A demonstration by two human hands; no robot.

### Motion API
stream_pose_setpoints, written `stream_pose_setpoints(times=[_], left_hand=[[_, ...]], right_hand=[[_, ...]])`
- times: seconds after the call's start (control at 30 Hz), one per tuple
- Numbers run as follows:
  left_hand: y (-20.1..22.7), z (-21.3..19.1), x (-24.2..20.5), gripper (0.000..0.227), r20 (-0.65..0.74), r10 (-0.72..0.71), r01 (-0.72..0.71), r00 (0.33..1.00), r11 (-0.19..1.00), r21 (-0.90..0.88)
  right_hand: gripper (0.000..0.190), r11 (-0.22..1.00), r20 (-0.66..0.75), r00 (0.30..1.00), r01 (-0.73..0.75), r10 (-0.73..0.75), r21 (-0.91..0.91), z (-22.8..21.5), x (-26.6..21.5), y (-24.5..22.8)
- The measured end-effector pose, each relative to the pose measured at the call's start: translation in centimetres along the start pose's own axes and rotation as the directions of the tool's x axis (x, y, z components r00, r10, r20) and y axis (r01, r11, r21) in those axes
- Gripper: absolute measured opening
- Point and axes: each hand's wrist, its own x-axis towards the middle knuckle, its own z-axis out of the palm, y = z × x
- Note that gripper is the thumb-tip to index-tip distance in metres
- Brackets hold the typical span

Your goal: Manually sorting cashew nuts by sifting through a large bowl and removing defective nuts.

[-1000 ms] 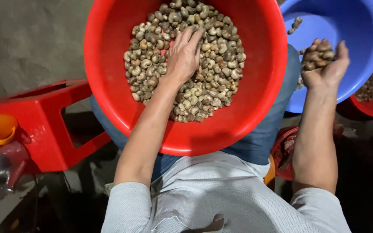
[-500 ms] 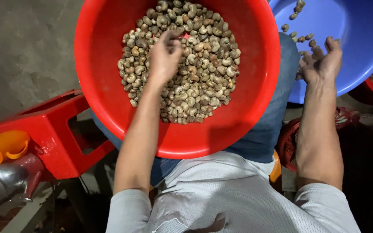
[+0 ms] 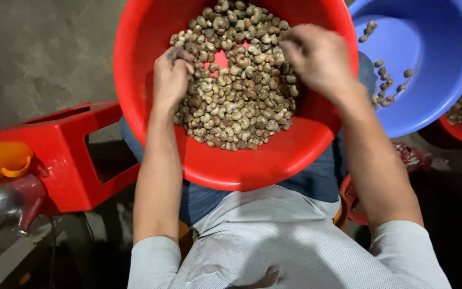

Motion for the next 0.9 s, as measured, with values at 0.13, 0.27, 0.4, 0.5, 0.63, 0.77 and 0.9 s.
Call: stream_pose_setpoints(times=[0.13,0.27,0.4,0.5,0.63,0.77,0.9], left_hand=[[0.0,0.2,-0.4,0.034,-0.09,0.047,-0.026,0.995,0.975,0.221],[-0.2,-0.1,-0.4,0.026,-0.143,0.167,-0.086,0.975,0.887,0.453],[-0.4,0.6,-0.1,0.032,-0.094,0.191,-0.117,0.977,0.851,0.511],[-0.7,1.4,0.5,0.008,-0.032,0.151,-0.112,0.988,0.846,0.522],[-1.8,2.3,1.1,0.031,-0.047,0.165,-0.109,0.985,0.814,0.57],[-3.1,4.3,2.8,0.006,0.088,0.226,-0.237,0.97,0.8,0.551],[-2.3,5.9,3.6,0.046,0.135,0.235,-0.266,0.962,0.723,0.638]], right_hand=[[0.009,0.912,0.089,0.99,0.139,-0.114,-0.386,7.6,1.2,3.2],[0.013,0.806,0.138,0.989,0.124,-0.053,-0.578,10.9,1.2,4.3],[0.013,0.713,0.092,0.988,0.152,-0.123,-0.684,11.4,1.1,5.1],[0.01,0.839,0.021,0.993,0.11,-0.117,-0.533,11.1,1.0,5.2],[0.057,0.918,0.241,0.886,-0.378,0.396,-0.116,7.4,2.8,1.2],[0.036,0.403,0.365,0.749,-0.624,0.553,0.67,5.1,3.8,-0.6],[0.024,0.031,0.416,0.794,-0.477,0.444,0.878,5.8,3.6,1.5]])
